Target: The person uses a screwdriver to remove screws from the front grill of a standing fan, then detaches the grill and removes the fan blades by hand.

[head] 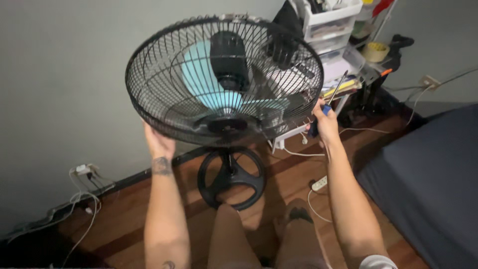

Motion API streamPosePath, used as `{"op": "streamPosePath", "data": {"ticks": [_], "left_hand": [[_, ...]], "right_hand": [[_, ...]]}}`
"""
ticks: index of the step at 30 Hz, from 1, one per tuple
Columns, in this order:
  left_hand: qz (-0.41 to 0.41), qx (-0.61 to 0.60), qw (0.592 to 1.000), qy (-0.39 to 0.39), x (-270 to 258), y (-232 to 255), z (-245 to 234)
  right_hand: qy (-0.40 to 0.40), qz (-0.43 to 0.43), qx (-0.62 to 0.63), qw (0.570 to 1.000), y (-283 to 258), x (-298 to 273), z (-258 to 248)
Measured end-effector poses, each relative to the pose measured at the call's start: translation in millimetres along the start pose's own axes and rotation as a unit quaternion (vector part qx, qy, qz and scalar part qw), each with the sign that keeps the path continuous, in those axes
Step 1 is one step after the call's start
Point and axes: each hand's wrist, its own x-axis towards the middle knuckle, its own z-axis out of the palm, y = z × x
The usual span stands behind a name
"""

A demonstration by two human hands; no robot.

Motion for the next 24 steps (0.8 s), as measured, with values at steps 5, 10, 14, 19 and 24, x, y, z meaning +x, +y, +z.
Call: {"op": "streamPosePath", "data": {"ticks": [5, 10, 14, 19, 24], "left_hand": [[-0.001, -0.018, 1.000, 0.002, -16.7, -16.3, 16.3], [0.012, -0.006, 0.999, 0.036, -10.5, -18.2, 15.7], [-0.012, -0.024, 0.998, 0.053, -29.5, -23.4, 23.7], [0.206, 0.310, 0.907, 0.194, -127.5, -45.2, 81.4], [0.474, 0.555, 0.677, 0.092, -190.1, -38.2, 175.5]], "right_hand": [[-0.010, -0.028, -0.015, 0.999, -3.4, 0.2, -0.5], [-0.006, -0.023, 0.003, 1.000, 8.9, 12.0, -2.6], [0.017, -0.063, -0.034, 0.997, 14.9, 22.1, -16.9], [0.071, -0.217, -0.268, 0.936, -43.2, 5.7, -46.2], [0.064, -0.155, -0.155, 0.974, -133.9, -36.1, -37.4]]}}
